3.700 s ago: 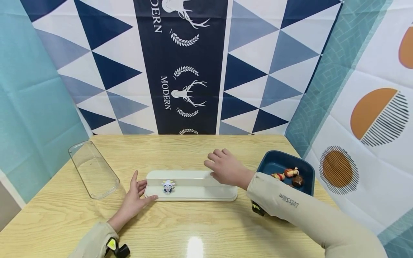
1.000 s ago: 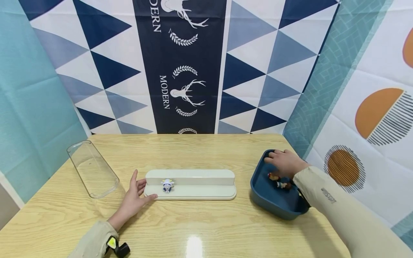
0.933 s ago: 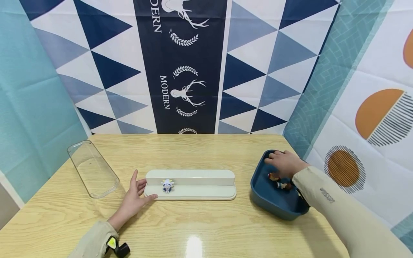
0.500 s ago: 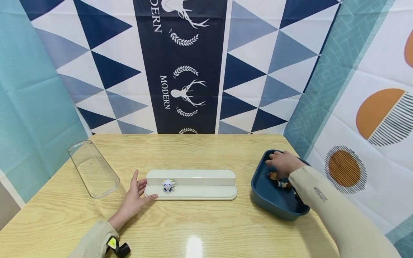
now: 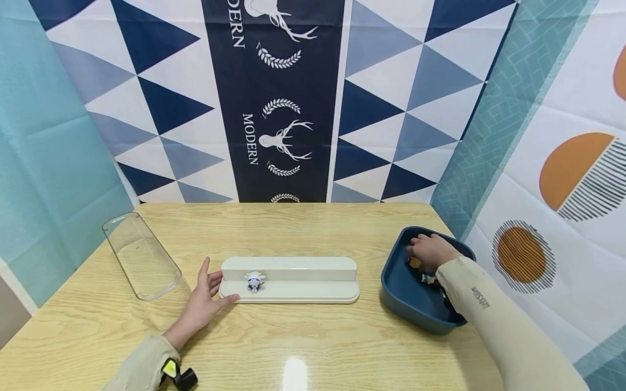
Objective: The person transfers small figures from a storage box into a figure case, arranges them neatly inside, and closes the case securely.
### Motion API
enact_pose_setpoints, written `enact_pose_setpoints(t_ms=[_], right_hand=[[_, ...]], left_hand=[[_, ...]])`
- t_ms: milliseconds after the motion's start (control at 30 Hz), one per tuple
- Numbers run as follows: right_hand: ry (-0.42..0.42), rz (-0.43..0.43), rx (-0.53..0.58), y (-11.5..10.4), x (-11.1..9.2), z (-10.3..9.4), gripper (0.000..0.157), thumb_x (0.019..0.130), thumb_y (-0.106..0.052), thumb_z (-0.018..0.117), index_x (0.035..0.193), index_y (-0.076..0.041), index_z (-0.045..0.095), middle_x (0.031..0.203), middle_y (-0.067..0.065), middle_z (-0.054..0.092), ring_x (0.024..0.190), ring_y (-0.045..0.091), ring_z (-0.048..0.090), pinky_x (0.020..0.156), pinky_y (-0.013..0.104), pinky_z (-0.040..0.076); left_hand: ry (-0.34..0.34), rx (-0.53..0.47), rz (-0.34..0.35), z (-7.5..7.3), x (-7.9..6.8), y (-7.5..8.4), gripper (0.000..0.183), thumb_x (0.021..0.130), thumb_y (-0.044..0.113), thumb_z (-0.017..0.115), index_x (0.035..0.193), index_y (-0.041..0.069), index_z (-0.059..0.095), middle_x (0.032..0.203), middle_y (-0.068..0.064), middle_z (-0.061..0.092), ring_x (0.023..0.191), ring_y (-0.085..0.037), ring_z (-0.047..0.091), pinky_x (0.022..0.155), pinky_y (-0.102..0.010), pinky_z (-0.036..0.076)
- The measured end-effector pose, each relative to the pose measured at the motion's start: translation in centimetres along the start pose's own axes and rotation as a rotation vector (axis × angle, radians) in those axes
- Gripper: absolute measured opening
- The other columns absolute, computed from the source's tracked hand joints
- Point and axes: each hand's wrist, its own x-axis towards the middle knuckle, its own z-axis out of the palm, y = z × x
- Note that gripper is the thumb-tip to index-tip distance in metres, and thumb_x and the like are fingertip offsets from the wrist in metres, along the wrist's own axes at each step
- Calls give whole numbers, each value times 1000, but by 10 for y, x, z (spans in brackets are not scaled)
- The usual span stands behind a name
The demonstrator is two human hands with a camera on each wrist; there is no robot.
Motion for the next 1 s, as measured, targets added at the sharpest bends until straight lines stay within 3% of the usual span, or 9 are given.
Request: enact_pose_setpoints(t_ms=[467,633,867,1000], right_hand=[[4,-5,-19,-1,-2,-2,28,71,-13,88,92,-17,69,86,0,58,79,22,53,65,44,56],[51,54,-36,2,-3,-9,35,69,-15,90,97,-12,68,89,3,56,82,26,54,63,43,53],[163,98,-68,0,-4,-32,33,71,-13,89,93,-13,66,87,4,54,79,25,51,57,37,48],[211,127,-54,-2,-3,-41,34,71,-13,90,97,-11,67,90,6,56,82,26,53,60,39,50]], left_hand=[[-4,5,7,-2,0,1,113,81,-3,81,151,-13,-7,134,-40,43,126,-53,46,112,-52,37],[-4,11,11,-1,0,1,113,81,-2,81,151,-13,-7,134,-40,43,126,-53,46,112,-52,37],[-1,12,11,-2,1,1,113,80,-3,81,151,-14,-7,133,-40,43,125,-53,46,111,-53,37],[-3,11,4,-1,1,1,113,80,-4,80,151,-13,-7,133,-40,43,125,-54,46,112,-53,37]])
